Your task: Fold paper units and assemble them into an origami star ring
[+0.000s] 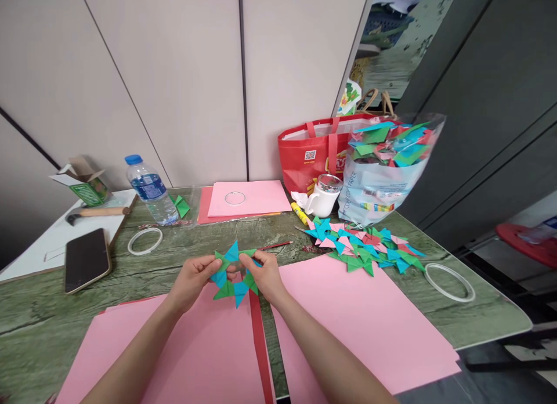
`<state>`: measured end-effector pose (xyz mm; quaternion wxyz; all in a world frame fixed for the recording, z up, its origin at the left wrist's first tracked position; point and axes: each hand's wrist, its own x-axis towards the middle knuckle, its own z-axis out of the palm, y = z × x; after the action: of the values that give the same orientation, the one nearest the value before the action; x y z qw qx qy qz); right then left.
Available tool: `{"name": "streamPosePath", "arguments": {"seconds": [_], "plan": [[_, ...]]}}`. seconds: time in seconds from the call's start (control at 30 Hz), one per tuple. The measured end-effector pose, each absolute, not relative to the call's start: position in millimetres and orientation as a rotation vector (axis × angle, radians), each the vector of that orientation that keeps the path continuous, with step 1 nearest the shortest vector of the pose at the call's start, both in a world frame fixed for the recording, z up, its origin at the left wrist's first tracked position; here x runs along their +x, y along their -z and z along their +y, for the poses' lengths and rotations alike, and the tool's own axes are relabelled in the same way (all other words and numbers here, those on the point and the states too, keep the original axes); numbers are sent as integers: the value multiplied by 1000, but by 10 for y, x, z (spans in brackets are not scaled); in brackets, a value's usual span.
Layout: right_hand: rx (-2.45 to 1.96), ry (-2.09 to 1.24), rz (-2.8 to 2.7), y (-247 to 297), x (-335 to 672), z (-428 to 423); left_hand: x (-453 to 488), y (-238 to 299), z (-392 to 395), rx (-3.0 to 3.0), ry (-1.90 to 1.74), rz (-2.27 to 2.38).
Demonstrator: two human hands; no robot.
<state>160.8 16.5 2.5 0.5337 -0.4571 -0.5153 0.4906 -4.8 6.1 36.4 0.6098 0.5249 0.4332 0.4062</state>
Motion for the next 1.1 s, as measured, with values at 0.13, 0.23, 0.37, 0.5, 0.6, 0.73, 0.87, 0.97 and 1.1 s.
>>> {"name": "streamPosePath", "arguments": {"seconds": [0.13,0.23,0.37,0.5,0.6,0.73,0.87,0.97,1.1], "plan": [[-968,-1338,-1115,-41,1635,202,-32,-396,63,1299,-955,1077],[-948,-1398,-1073,-51,1666,223,-3,-435,50,1364,-960,1158],[-937,-1389,-1162,-68,1661,203,38,-478,20,1453,-916,1079],[-947,-1363,-1144,-72,1631,177,32,-457,13,1455,-887,1094],[-951,-1416,-1120,-52,1620,169,2,-424,24,1515,-858,1168],[-960,-1426,-1146,-37,1620,172,-13,-418,29,1523,-856,1137],[-955,-1401,-1116,-67,1634,190,4,-420,34,1297,-944,1085],[-955,-1441,-1061,-74,1644,208,-6,-407,57,1056,-1087,1107],[-944,-1511,-1053,-47,1642,212,-60,-402,87,964,-1120,1131]]}}
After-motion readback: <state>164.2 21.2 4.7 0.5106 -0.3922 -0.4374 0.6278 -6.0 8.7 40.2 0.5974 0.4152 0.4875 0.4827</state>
